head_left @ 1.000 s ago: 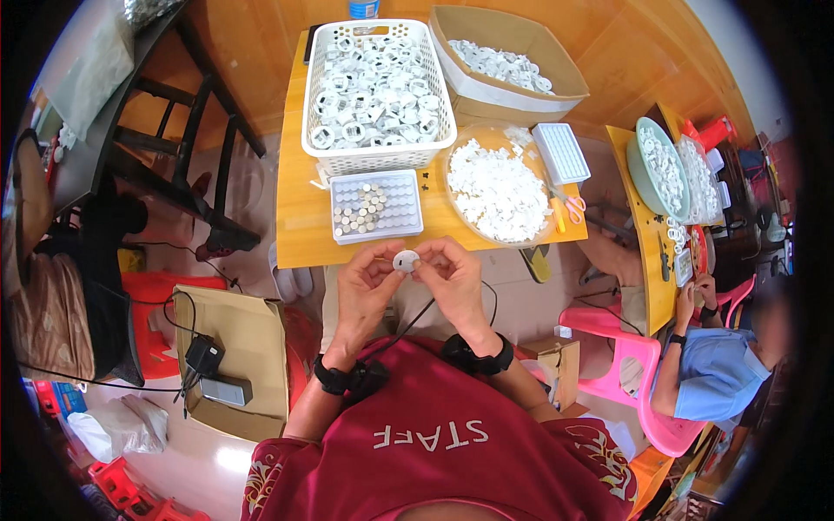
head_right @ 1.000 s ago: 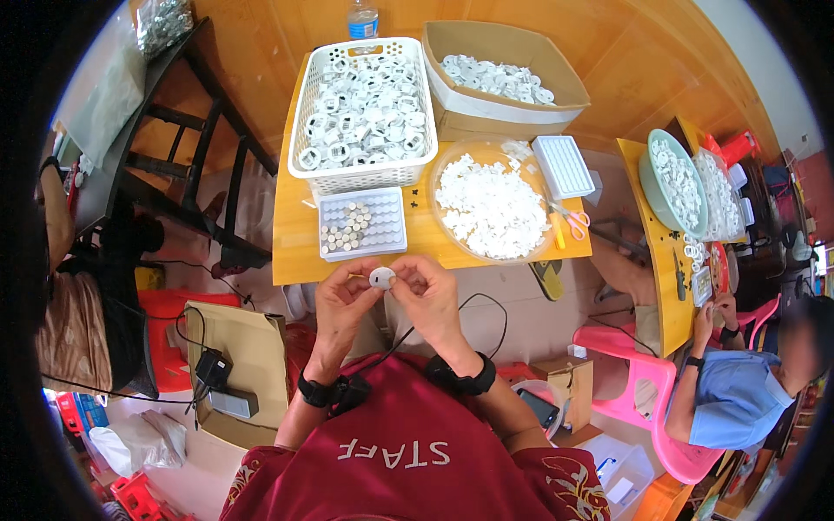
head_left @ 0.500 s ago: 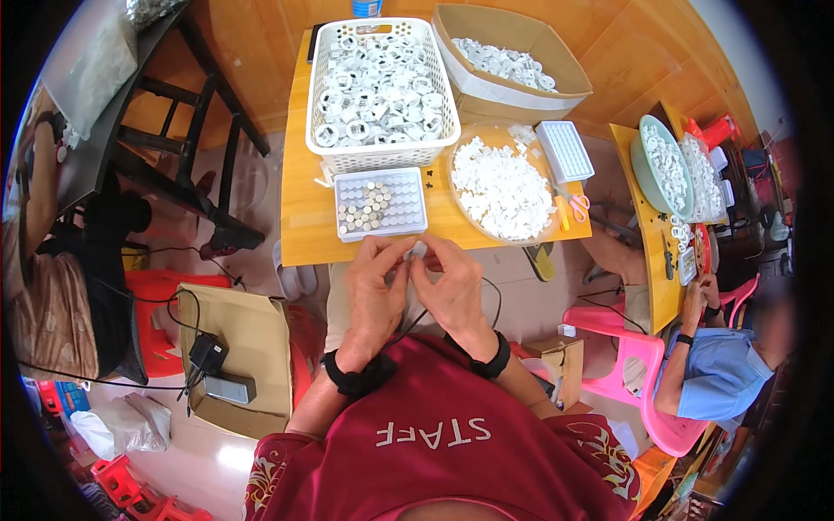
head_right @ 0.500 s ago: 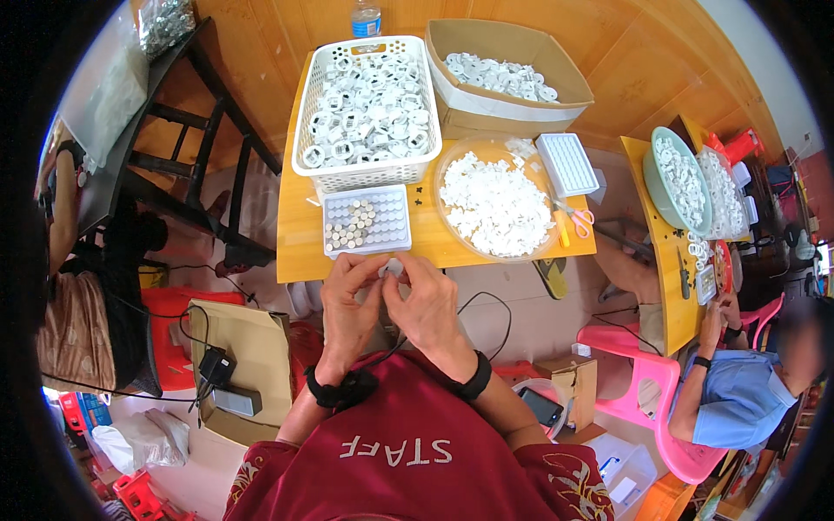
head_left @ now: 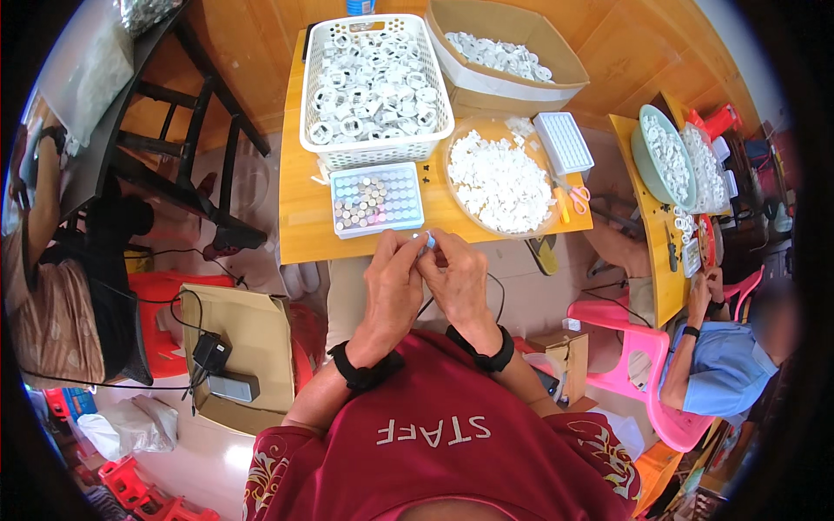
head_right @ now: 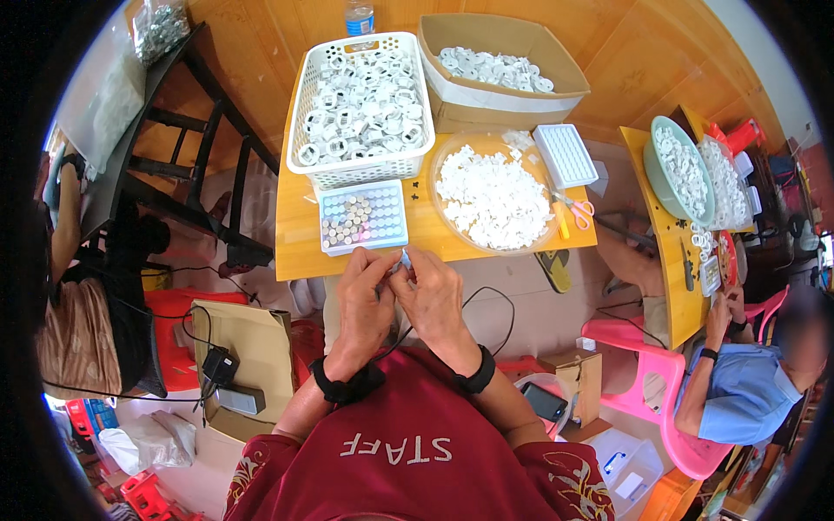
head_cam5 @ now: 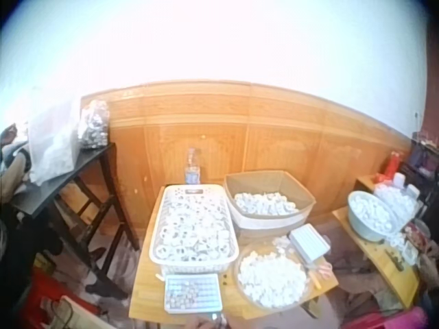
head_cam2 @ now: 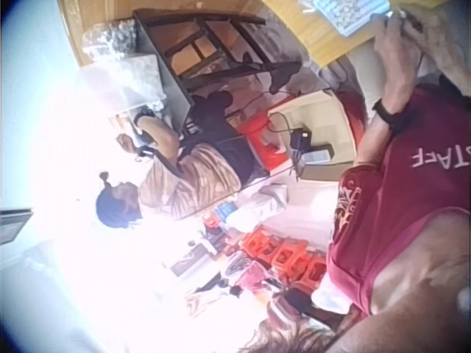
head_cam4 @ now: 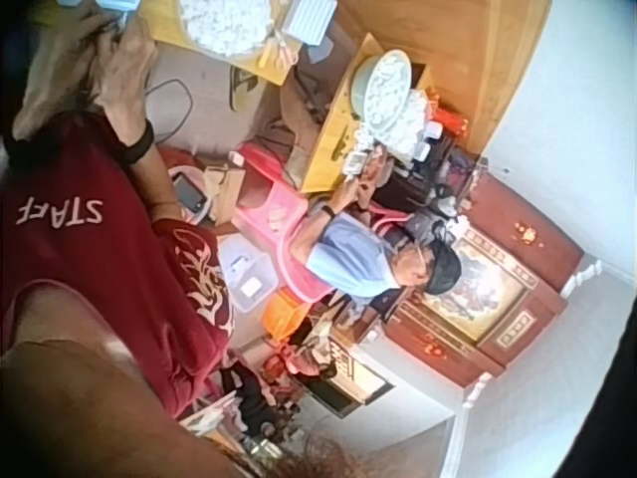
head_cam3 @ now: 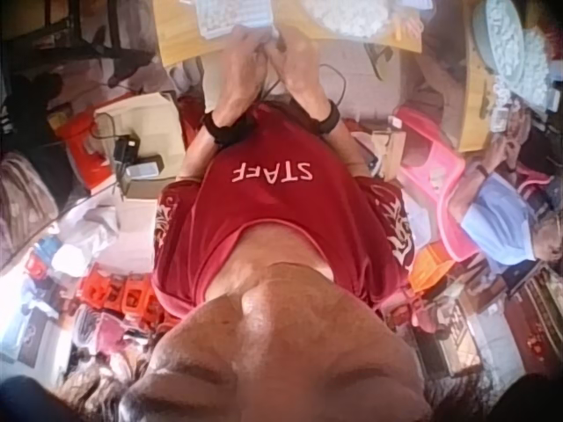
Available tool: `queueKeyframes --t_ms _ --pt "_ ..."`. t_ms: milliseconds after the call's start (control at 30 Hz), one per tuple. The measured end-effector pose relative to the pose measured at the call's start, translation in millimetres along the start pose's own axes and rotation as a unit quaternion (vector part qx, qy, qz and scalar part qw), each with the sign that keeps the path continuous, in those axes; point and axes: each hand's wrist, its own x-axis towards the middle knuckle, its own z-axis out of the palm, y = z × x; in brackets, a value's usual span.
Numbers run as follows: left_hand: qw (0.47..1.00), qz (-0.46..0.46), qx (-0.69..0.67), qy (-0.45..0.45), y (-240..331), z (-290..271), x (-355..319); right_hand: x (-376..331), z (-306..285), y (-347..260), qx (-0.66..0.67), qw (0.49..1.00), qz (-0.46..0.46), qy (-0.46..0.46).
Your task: Sort and assemble small white circular components by hand at a workbench.
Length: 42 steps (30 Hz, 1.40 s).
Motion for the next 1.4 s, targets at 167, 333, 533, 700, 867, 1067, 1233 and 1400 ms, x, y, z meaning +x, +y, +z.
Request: queueKeyframes --t_ms 167,333,533,700,867,1067,1233,1400 --pt "1.000 -0.001 0.006 0.011 -10.1 2.0 -2.7 -3.6 0.8 2.6 0.027 0.999 -0.002 0.031" --pt "0.953 -0.127 -0.276 0.017 -16.2 -2.0 0.2 -6.0 -1.6 8.9 0.257 0.964 0.071 -0.011" --pt "0.922 -0.167 -0.348 0.006 -11.9 -4.6 2.2 -7.6 -10.6 -1.4 0.147 0.989 0.000 -0.007" --pt "0.909 -0.203 -0.363 0.017 -16.8 -1.3 -0.6 -12.2 -3.6 0.5 0.073 0.994 -0.064 0.041" --pt "0.898 -0.207 -0.387 0.038 -23.0 -0.3 -2.9 -13.2 0.1 -0.9 0.065 0.994 -0.081 0.042" --pt "0.905 -0.204 -0.374 0.020 -18.3 -6.0 4.4 10.5 -11.6 4.9 0.093 0.995 -0.035 0.009" --pt "0.914 -0.177 -0.342 0.130 -45.3 -23.1 5.9 113.7 -77.6 30.4 -0.008 0.987 -0.067 0.143" --pt "0.910 -0.176 -0.307 0.215 -78.3 -43.4 4.2 192.3 -105.6 8.9 -0.111 0.962 -0.140 0.208"
